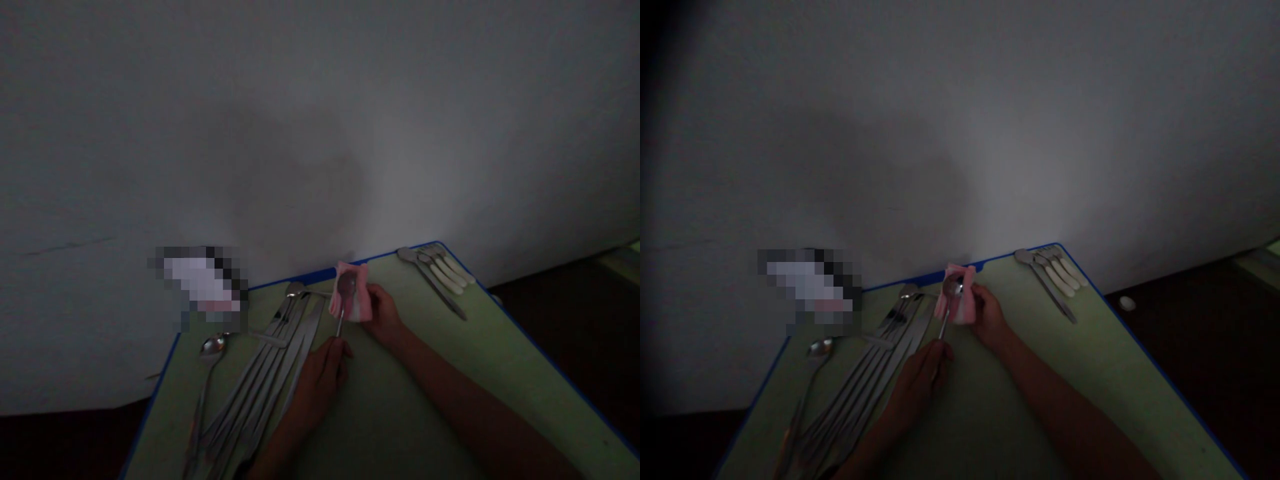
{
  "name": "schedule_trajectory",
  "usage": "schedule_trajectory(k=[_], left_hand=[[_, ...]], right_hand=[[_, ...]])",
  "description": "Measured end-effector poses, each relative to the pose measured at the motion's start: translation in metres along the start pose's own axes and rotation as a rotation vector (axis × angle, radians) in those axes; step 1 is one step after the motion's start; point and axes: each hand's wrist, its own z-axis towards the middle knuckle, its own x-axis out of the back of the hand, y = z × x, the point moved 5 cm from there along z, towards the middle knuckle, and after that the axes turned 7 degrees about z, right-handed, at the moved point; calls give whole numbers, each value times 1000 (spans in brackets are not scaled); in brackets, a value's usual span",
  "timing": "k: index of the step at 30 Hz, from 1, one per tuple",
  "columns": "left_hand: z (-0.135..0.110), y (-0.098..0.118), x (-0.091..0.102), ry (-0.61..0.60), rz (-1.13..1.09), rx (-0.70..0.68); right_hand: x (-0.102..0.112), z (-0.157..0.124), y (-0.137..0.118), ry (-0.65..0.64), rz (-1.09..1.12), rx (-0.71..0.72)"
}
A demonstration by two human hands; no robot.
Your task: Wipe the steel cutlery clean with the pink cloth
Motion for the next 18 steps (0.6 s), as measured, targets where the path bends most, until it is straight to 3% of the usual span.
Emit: schedule_trajectory(k=[11,18], left_hand=[[-2,0,-2,-31,57,-51],[-3,-2,-2,-30,145,-61]], right_hand=[[-16,-12,-2,-241,-203,33],[-10,-8,0,-213,-207,5]])
